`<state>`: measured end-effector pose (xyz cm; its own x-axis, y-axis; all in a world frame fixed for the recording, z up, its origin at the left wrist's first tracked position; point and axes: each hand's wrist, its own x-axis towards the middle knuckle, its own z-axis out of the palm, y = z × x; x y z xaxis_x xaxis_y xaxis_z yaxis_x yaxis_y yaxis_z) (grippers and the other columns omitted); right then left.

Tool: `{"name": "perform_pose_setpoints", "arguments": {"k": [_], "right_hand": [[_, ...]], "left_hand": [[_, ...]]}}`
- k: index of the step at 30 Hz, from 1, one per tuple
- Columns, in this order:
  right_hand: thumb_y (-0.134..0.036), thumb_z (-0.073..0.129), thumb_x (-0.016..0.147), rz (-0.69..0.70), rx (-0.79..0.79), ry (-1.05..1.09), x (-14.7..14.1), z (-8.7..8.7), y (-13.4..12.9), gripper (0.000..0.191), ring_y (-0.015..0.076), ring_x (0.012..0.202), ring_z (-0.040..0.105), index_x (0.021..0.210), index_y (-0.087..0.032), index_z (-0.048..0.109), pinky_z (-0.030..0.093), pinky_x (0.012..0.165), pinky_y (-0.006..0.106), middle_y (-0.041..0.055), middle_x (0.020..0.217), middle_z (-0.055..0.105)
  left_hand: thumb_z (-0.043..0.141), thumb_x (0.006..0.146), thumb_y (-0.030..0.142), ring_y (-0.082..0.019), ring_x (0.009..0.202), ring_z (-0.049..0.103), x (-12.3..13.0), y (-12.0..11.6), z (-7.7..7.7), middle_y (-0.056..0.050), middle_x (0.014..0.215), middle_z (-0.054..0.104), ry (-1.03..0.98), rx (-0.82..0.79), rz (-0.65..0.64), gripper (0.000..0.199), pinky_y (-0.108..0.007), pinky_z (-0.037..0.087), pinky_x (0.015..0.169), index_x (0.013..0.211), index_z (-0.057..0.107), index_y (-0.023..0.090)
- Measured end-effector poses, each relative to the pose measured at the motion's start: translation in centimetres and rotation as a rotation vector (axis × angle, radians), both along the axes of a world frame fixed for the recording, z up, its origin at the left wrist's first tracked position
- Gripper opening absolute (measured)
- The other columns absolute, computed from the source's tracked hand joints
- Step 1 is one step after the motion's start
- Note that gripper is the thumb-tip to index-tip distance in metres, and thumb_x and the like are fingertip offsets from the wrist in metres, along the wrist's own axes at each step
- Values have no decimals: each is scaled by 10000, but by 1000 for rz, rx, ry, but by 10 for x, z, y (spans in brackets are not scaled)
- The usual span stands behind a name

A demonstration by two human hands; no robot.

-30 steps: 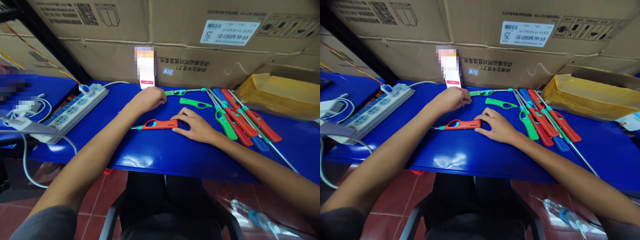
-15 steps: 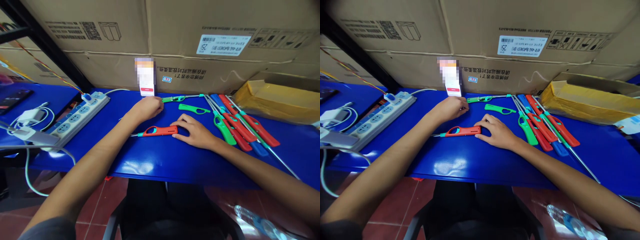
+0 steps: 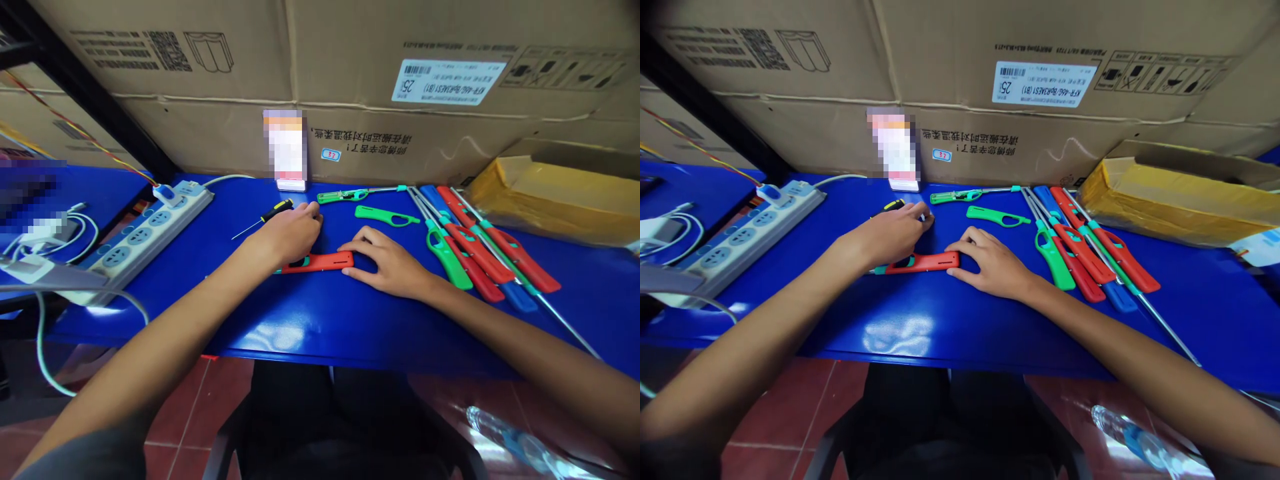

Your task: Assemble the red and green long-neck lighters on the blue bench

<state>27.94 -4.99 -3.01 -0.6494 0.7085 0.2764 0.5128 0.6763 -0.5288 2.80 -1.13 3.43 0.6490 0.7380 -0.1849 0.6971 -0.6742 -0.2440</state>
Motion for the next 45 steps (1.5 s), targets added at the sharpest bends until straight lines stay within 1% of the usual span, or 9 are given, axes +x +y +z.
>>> {"name": "perform_pose_setpoints", "arguments": {"k": [4,7,11,14,16,19,23,34,45], "right_hand": [[-395,755,1061,-2,3,3,1,0,1,302,304,1128,696,1334,-266,758,599,1047,512,99,1207,654],[-412,756,1061,-5,3,6,1,-1,1,312,304,1122,700,1347,-286,761,601,1039,507,96,1207,657],[-424,752,1063,-6,-1,9,1,-1,1,316,304,1127,703,1353,-299,762,602,1048,512,95,1216,656],[-430,746,1065,-17,-9,-4,0,-1,0,320,304,1124,704,1353,-290,755,603,1044,511,96,1213,656],[-435,747,1063,-25,-8,-7,0,-1,0,340,313,1141,702,1369,-287,733,598,1046,520,97,1225,664],[-452,757,1054,-36,-1,-2,0,-2,1,352,326,1144,691,1349,-272,689,590,1016,516,100,1226,678],[-413,797,1015,-45,-20,5,2,-1,2,254,287,1019,665,1153,-260,649,567,913,440,75,1145,679],[-350,803,1004,-13,-117,100,3,0,5,188,262,1015,678,1144,-254,724,567,917,406,58,1130,678],[-339,797,1003,-23,-108,84,2,0,5,170,275,1056,685,1135,-258,727,575,960,438,56,1122,667]], "left_hand": [[516,1019,34,-309,1064,805,-3,14,-1,-191,1242,814,-119,54,137,395,-378,610,884,1201,859,111],[554,1049,116,-345,1020,821,-9,31,-9,-195,1101,848,-197,84,118,330,-419,625,860,1073,883,120],[663,1004,124,-258,957,834,-19,46,-16,-107,1055,884,-534,-10,14,253,-357,623,888,1070,902,172],[690,1016,155,-212,935,832,-19,42,-12,-75,1068,892,-823,-100,-86,250,-330,630,923,1130,909,196],[720,996,152,-204,954,831,-16,34,-6,-70,1076,890,-881,-171,-175,234,-327,629,949,1116,914,202],[733,974,138,-191,950,837,-8,21,2,-56,1066,893,-856,-314,-251,218,-306,627,917,1074,914,209],[753,974,150,-163,876,846,-2,11,5,-30,982,894,-874,-444,-225,164,-254,618,829,1057,887,193],[670,1010,91,-172,853,800,4,11,-4,-43,1007,870,-628,-309,-405,253,-293,571,820,1043,889,213],[579,1028,53,-159,820,745,11,2,1,-46,937,817,-569,-304,-440,322,-281,539,780,916,848,191]]}}
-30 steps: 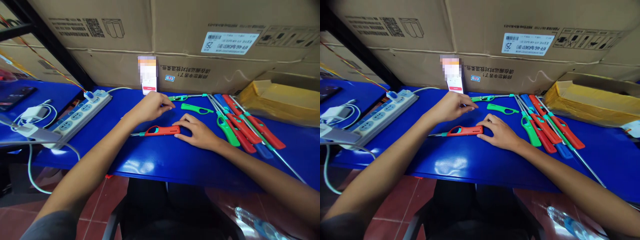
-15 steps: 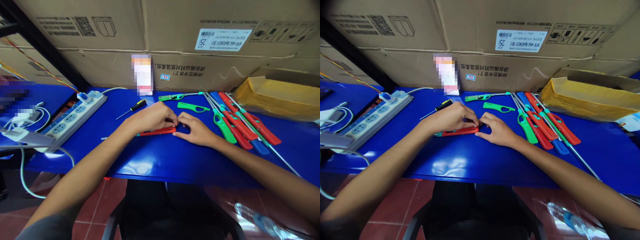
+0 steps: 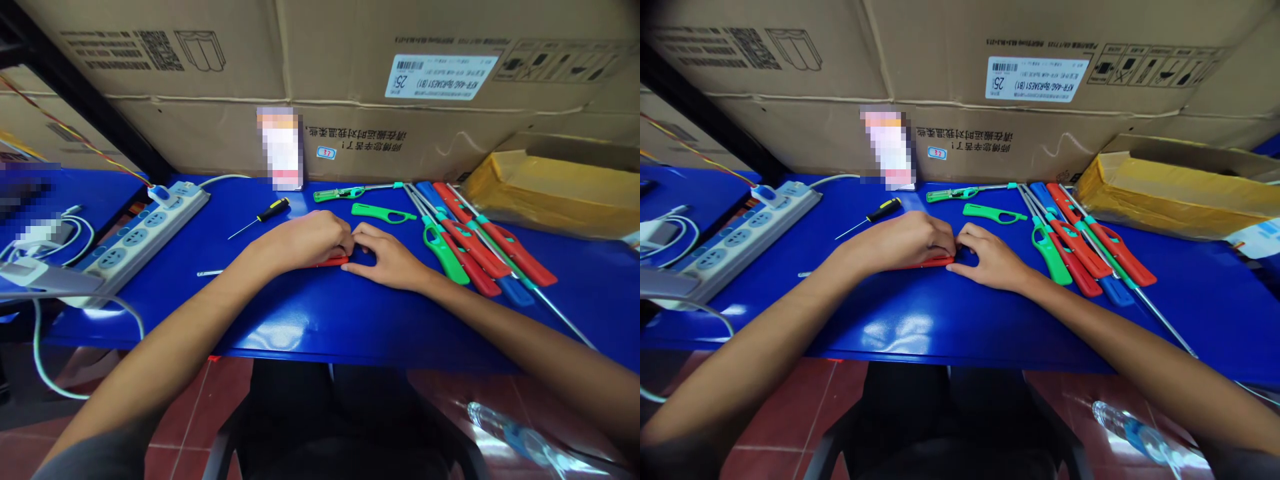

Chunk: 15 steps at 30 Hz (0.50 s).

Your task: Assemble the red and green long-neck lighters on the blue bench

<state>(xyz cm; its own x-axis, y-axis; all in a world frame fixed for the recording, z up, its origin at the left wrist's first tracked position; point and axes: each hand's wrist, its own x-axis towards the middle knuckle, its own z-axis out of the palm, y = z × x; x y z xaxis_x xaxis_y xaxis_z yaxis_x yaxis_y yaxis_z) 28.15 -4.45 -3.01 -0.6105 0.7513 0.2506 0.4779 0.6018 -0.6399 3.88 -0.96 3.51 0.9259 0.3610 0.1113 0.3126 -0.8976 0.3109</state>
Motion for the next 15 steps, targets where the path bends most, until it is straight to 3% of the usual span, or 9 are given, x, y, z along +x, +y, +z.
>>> {"name": "perform_pose_setpoints", "arguments": {"k": [5,15], "right_hand": [[-348,788,1011,2,1,-5,-1,0,0,154,278,1062,685,1113,-260,715,574,962,446,60,1137,672],[-356,785,1014,6,12,-23,0,0,1,177,285,1087,680,1140,-256,712,570,983,455,65,1145,665]], "left_hand": [[558,1025,57,-155,805,752,-2,0,2,-38,949,835,-8,-8,-6,340,-281,529,763,976,857,212],[604,1000,60,-143,740,712,-2,0,4,-23,901,802,-1,18,-21,281,-284,501,711,916,827,208]]}}
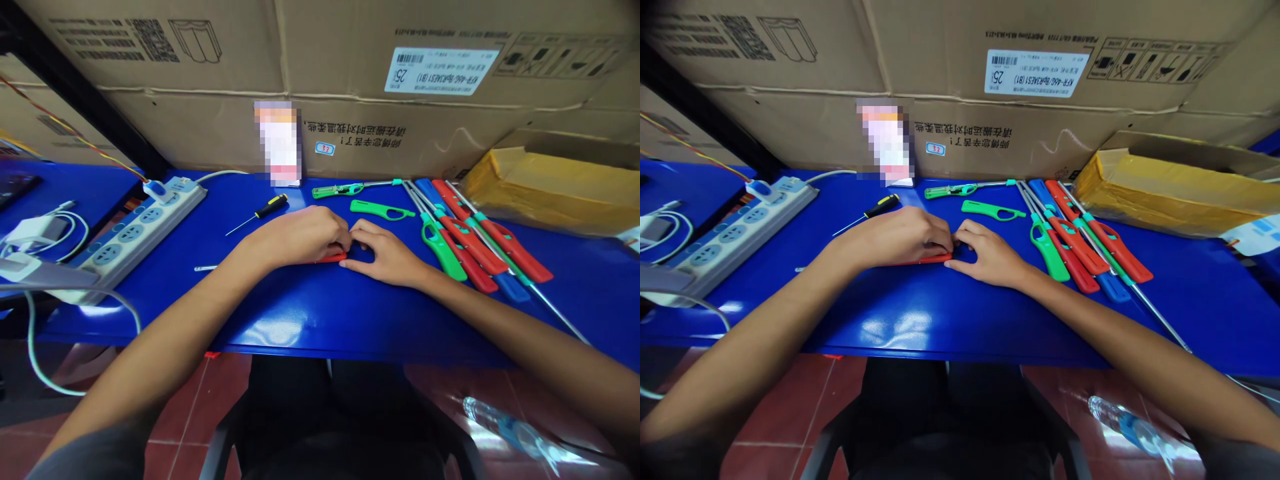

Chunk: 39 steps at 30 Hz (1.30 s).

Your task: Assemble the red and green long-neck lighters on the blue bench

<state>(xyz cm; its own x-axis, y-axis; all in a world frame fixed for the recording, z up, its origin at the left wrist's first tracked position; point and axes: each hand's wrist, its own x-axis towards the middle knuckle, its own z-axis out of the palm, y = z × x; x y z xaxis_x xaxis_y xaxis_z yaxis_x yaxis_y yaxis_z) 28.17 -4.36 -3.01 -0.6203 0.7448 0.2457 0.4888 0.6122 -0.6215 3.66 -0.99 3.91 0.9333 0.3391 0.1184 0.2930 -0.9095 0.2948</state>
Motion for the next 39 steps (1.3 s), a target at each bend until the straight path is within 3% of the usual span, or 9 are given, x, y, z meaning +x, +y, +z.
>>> {"name": "perform_pose_setpoints", "arguments": {"k": [7,23,29,39], "right_hand": [[-341,775,1015,-8,-3,-8,0,1,-1,165,281,1071,688,1143,-258,712,583,964,446,65,1143,676],[-348,803,1011,2,-17,8,0,1,-1,192,270,1069,689,1143,-254,699,571,962,432,60,1161,664],[-352,790,1021,-1,2,-1,1,0,-1,197,257,1022,668,1167,-243,712,560,933,409,63,1151,666],[-363,802,1013,6,23,5,1,-2,0,191,270,1033,664,1140,-244,722,553,944,416,71,1152,676]], "left_hand": [[618,1026,106,-165,781,722,2,-2,0,-49,924,787,36,47,28,241,-298,513,722,917,815,190],[559,1011,48,-173,836,768,-1,1,-2,-63,987,846,54,42,23,355,-295,555,781,977,875,206],[632,1022,103,-179,891,800,-8,9,-8,-47,1074,875,-36,-55,60,288,-305,571,841,1090,889,213],[713,956,165,-172,826,784,-4,14,-19,-28,969,866,-105,-204,170,178,-305,531,791,983,881,213]]}}
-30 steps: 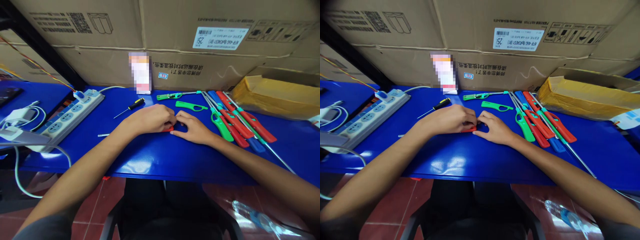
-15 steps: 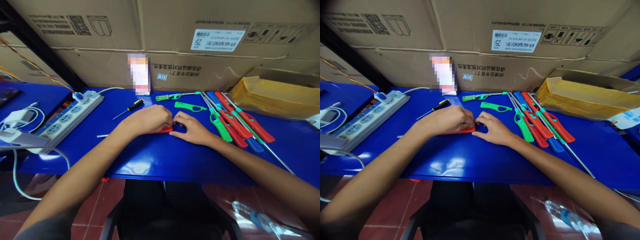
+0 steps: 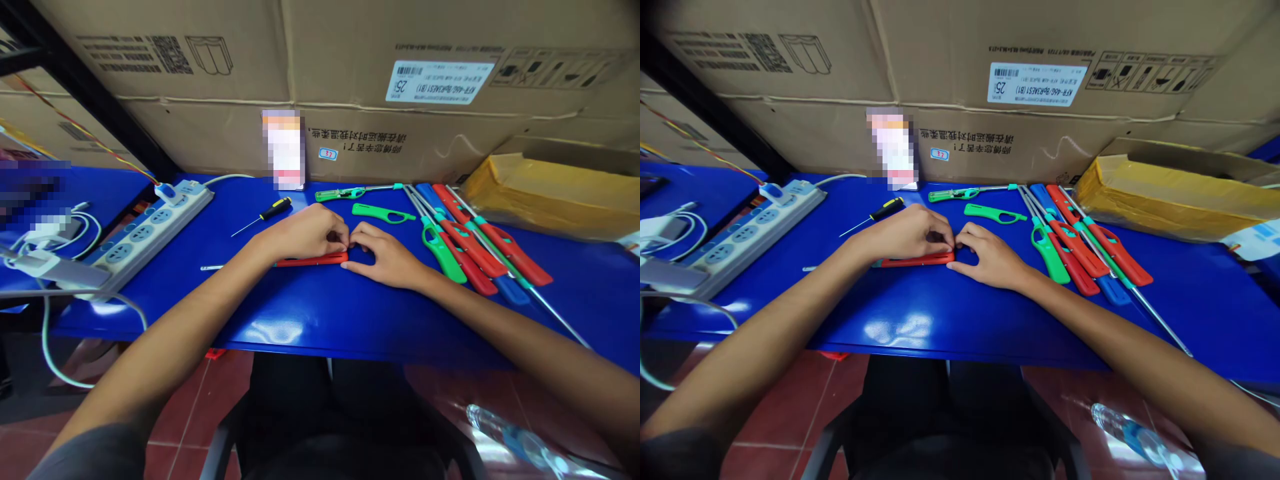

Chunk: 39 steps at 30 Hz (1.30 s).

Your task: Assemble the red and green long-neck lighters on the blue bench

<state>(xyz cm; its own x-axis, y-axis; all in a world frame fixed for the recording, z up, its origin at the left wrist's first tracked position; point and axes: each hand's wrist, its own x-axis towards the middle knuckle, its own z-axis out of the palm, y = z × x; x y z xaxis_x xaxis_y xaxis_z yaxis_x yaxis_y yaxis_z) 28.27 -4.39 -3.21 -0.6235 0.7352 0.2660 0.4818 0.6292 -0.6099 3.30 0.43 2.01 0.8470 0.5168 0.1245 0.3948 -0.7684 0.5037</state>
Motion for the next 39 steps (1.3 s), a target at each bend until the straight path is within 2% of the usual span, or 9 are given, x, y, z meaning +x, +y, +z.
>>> {"name": "perform_pose_setpoints", "arguments": {"k": [8,13,18,20,23,26,29,32,39], "right_hand": [[-376,809,1011,1,20,8,1,-2,1,232,273,1021,669,1180,-232,745,561,930,424,77,1141,676],[-369,807,1019,-5,13,29,0,-2,-1,274,265,1013,693,1263,-255,760,575,914,425,76,1186,684],[-363,815,1018,-5,4,36,0,-2,-2,282,255,992,689,1270,-249,759,574,898,421,76,1191,680],[-355,820,1012,-13,6,34,0,-2,-2,281,254,986,688,1265,-249,759,573,895,422,74,1186,679],[-355,826,1008,-25,12,24,-1,-2,-2,275,255,993,692,1253,-249,759,575,898,423,71,1179,679],[-364,828,1012,-31,24,26,-2,-3,-2,273,260,1023,703,1250,-252,756,578,914,424,70,1175,681],[-371,831,1015,-23,31,39,-2,-5,0,270,261,1047,710,1245,-252,754,582,937,424,70,1172,686],[-378,830,1017,-18,32,45,-2,-5,0,265,260,1051,711,1238,-251,758,586,951,424,72,1173,690],[-383,829,1016,-25,41,30,-2,-4,-1,292,272,1043,711,1256,-230,760,598,955,437,86,1181,702]], "left_hand": [[735,928,210,-173,782,787,3,-1,-1,-12,920,879,19,-51,91,158,-299,532,752,961,888,230],[715,966,307,-201,829,787,-40,18,7,-46,948,879,-92,73,332,191,-318,554,782,1009,874,210],[881,844,506,-288,908,754,-95,35,15,-107,1003,837,305,302,688,368,-363,544,806,1050,829,206],[901,808,569,-298,885,750,-101,38,12,-92,973,827,450,216,723,472,-359,544,782,1112,816,218],[828,870,430,-305,901,768,-94,42,5,-85,978,836,497,196,718,289,-381,553,820,1083,820,235],[809,882,364,-298,878,774,-79,43,6,-76,861,809,283,202,712,150,-410,575,853,927,808,221],[818,952,528,-244,845,768,-58,37,16,-48,851,788,-341,178,679,312,-377,633,809,991,781,221],[797,976,701,-198,849,785,-29,24,21,-42,974,803,-775,42,476,486,-318,680,725,1134,749,243],[903,897,702,-165,825,789,4,-7,8,-46,1003,812,-794,-188,282,549,-290,707,734,1071,728,212]]}}
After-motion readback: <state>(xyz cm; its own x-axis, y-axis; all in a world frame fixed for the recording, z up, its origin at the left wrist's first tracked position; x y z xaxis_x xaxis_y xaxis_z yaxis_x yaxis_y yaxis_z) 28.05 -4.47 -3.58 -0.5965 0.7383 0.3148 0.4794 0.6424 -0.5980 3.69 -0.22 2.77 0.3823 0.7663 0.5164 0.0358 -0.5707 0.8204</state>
